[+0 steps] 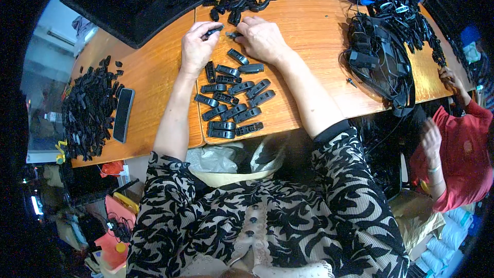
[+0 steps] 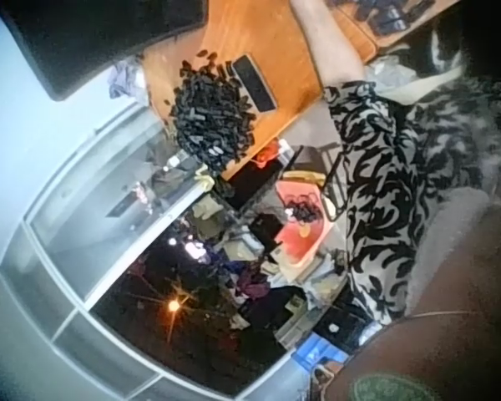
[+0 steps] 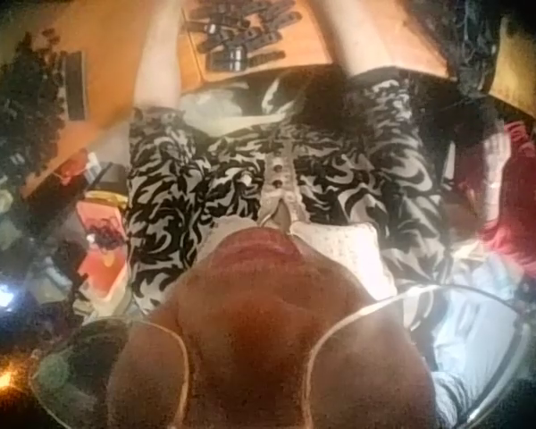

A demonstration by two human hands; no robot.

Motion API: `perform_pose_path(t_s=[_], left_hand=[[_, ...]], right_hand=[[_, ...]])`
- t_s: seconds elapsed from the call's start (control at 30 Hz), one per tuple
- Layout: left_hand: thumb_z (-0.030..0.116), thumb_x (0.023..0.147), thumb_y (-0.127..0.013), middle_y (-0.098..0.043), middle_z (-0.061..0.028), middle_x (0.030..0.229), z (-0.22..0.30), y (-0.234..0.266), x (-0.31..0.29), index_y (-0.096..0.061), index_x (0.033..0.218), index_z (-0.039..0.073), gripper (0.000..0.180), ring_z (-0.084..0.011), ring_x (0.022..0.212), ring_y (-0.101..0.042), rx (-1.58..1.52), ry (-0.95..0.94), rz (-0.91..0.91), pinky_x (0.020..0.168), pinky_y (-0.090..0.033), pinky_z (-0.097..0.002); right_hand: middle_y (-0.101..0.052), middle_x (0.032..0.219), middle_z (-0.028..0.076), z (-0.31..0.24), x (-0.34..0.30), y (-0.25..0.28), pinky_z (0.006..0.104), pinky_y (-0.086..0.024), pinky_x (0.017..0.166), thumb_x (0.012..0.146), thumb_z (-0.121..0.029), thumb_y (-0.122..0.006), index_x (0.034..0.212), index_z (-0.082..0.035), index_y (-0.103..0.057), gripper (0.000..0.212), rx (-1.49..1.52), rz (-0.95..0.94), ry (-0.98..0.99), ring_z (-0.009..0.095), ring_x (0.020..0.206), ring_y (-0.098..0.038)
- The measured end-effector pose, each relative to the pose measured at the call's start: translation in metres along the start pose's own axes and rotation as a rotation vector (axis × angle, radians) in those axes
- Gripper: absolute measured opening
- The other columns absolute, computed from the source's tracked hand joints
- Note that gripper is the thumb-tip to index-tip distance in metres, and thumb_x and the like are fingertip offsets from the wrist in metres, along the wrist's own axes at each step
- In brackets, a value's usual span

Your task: The person assembles plastic buckle components by hand, fitting the small plastic pieces together and placing them on the table, then pulls additional plastic pieces from a bin onto the work surface.

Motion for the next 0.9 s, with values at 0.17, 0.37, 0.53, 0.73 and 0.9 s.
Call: perform_pose_path(t_s=[0.17, 0.37, 0.53, 0.73, 0.9], left_hand=[[0.007, 0.079, -0.078, -0.067, -0.0019, 0.076, -0.011, -0.004, -0.003, -0.073, 0.108, 0.005, 0.029, -0.0053, 0.066, -0.057, -0.24, 0.257, -0.056, 0.06, -0.048, -0.022], [0.012, 0.072, -0.084, -0.068, -0.0055, 0.082, 0.01, -0.002, -0.002, -0.073, 0.1, 0.003, 0.032, -0.0107, 0.071, -0.06, -0.132, 0.13, -0.075, 0.066, -0.052, -0.0251], [0.011, 0.07, -0.085, -0.067, -0.0052, 0.079, 0.015, -0.004, -0.003, -0.072, 0.097, 0.004, 0.03, -0.0119, 0.069, -0.06, -0.092, 0.051, -0.098, 0.063, -0.052, -0.0264], [0.009, 0.072, -0.083, -0.066, -0.0049, 0.078, 0.015, -0.006, -0.005, -0.071, 0.091, 0.002, 0.024, -0.0112, 0.067, -0.059, -0.08, 0.089, -0.121, 0.063, -0.052, -0.0265], [0.007, 0.071, -0.082, -0.066, -0.0042, 0.077, 0.019, -0.009, -0.005, -0.07, 0.09, 0.002, 0.022, -0.0105, 0.067, -0.06, -0.132, 0.021, -0.122, 0.062, -0.052, -0.0258]], right_hand=[[-0.07, 0.089, 0.016, 0.007, 0.0, -0.007, 0.0356, -0.051, 0.074, 0.09, -0.022, -0.06, 0.101, 0.002, -0.063, 0.026, 0.72, -0.028, -0.324, 0.026, 0.082, -0.066], [-0.06, 0.077, -0.001, 0.008, -0.004, -0.017, 0.0238, -0.042, 0.062, 0.095, -0.027, -0.061, 0.095, -0.004, -0.066, 0.023, 1.209, -0.139, -0.548, 0.008, 0.069, -0.051], [-0.057, 0.076, -0.003, 0.003, -0.003, -0.012, 0.0215, -0.038, 0.058, 0.097, -0.03, -0.061, 0.094, -0.007, -0.066, 0.023, 1.244, -0.183, -0.529, 0.006, 0.067, -0.048], [-0.056, 0.07, -0.003, 0.001, -0.001, -0.008, 0.0219, -0.036, 0.056, 0.094, -0.026, -0.066, 0.086, -0.006, -0.067, 0.021, 1.246, -0.229, -0.601, 0.006, 0.062, -0.047], [-0.053, 0.061, -0.003, 0.012, 0.004, -0.01, 0.0234, -0.032, 0.049, 0.088, -0.023, -0.071, 0.076, -0.007, -0.065, 0.021, 1.246, -0.344, -0.663, 0.007, 0.052, -0.044]])
Point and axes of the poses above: each hand's wrist, its own x-axis towards the middle knuckle, its own y-axis out of the back of the hand, z = x × y, the point moved 5 cm from there along x, towards the middle knuckle
